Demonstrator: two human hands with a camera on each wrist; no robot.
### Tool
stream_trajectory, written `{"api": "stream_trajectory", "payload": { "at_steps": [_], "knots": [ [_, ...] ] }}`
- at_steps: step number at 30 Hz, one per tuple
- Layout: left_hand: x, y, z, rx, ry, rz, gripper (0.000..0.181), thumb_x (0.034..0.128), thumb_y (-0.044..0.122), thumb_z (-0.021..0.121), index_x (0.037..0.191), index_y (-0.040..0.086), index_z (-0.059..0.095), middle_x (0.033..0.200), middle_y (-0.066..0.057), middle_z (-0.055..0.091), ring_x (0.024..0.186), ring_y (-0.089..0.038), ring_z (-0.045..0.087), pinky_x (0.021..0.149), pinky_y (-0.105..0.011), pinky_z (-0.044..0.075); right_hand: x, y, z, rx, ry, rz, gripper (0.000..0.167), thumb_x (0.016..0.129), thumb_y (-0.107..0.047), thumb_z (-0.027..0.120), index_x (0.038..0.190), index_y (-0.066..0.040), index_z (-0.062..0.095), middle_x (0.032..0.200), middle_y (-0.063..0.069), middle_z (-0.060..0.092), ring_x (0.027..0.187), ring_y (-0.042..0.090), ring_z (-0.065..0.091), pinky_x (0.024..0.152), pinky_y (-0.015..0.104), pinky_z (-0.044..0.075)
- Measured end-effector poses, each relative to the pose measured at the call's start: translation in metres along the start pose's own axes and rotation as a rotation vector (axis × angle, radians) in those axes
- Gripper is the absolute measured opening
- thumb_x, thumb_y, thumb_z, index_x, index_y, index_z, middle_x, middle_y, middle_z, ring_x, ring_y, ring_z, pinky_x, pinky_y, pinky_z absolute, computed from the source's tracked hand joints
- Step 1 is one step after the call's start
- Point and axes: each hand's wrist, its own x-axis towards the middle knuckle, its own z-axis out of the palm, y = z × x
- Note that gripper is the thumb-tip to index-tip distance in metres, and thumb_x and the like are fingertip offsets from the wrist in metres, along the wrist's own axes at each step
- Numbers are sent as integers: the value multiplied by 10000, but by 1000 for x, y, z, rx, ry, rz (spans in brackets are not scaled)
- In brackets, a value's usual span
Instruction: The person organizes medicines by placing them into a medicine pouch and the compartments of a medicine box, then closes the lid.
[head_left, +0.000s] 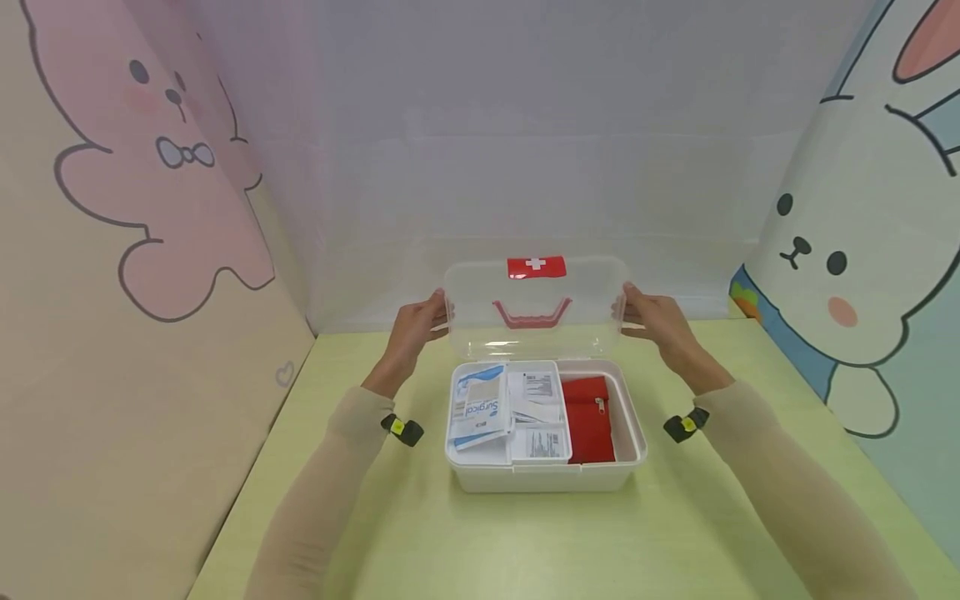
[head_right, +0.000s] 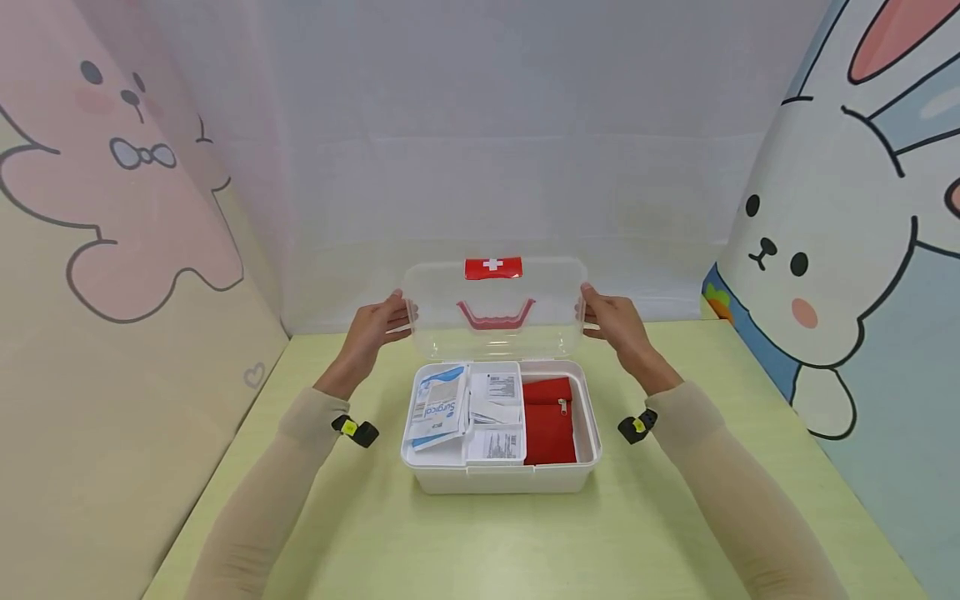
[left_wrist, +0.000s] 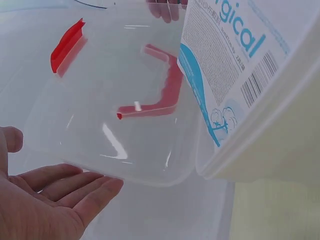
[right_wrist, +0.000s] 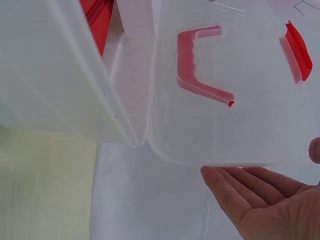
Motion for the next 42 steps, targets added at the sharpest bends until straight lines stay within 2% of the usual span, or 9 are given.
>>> {"api": "stream_trajectory", "payload": {
  "at_steps": [4, 11, 15, 22, 27, 32, 40, 42],
  "knots": [
    [-10, 5, -1, 19, -7, 1, 719, 958, 585, 489, 1376, 2, 534, 1403, -170, 567, 1293, -288, 564, 1071, -423, 460, -12, -5, -1, -19, -5, -19, 821, 984, -611, 370, 1430, 77, 409, 1449, 273, 473, 1344, 404, 470, 958, 340, 484],
    [-30, 12, 0, 48, -28, 17, 796, 934, 634, 485, 1400, -11, 505, 1433, -168, 539, 1323, -292, 536, 1097, -403, 434, -31, -11, 0, -63, -15, -52, 798, 993, -590, 371, 1446, 67, 390, 1468, 281, 445, 1356, 427, 450, 991, 397, 448],
    [-39, 14, 2, 81, -27, 17, 814, 925, 648, 491, 1413, -4, 491, 1448, -157, 526, 1330, -284, 531, 1093, -381, 438, -42, -11, -1, -77, -37, -86, 758, 1008, -547, 383, 1449, 70, 388, 1481, 273, 433, 1362, 427, 442, 1026, 407, 425],
    [-51, 12, 4, 142, -22, 40, 788, 937, 616, 502, 1439, 11, 460, 1500, -157, 463, 1373, -323, 476, 1103, -402, 422, -55, -8, -2, -59, -85, -115, 733, 1028, -522, 337, 1439, 83, 380, 1492, 270, 412, 1404, 433, 380, 1136, 505, 321],
    [-62, 10, 5, 160, -32, 37, 792, 928, 627, 509, 1460, 44, 443, 1532, -127, 429, 1380, -323, 468, 1137, -425, 379, -62, -7, -1, -25, -78, -100, 766, 1023, -530, 353, 1456, 103, 343, 1517, 270, 372, 1415, 424, 358, 1146, 482, 296],
    [-72, 5, 4, 181, -51, 48, 803, 930, 632, 499, 1483, 57, 410, 1552, -113, 403, 1382, -317, 466, 1159, -471, 338, -69, -3, 0, -34, -87, -85, 778, 1020, -523, 377, 1510, 71, 262, 1573, 242, 298, 1438, 408, 327, 1154, 494, 280],
    [-87, 2, 7, 263, -38, 48, 790, 934, 623, 501, 1496, 77, 396, 1555, -91, 404, 1427, -311, 402, 1163, -523, 310, -81, 6, 2, -3, -96, -143, 718, 1030, -475, 402, 1499, 60, 304, 1559, 210, 341, 1436, 399, 335, 1083, 274, 361],
    [-90, -1, 8, 266, -40, 50, 772, 937, 610, 510, 1494, 87, 401, 1547, -91, 416, 1420, -311, 413, 1160, -527, 314, -84, 10, 3, -4, -100, -171, 692, 1034, -460, 402, 1500, 44, 319, 1565, 198, 342, 1440, 396, 328, 1088, 264, 367]
  ]
}}
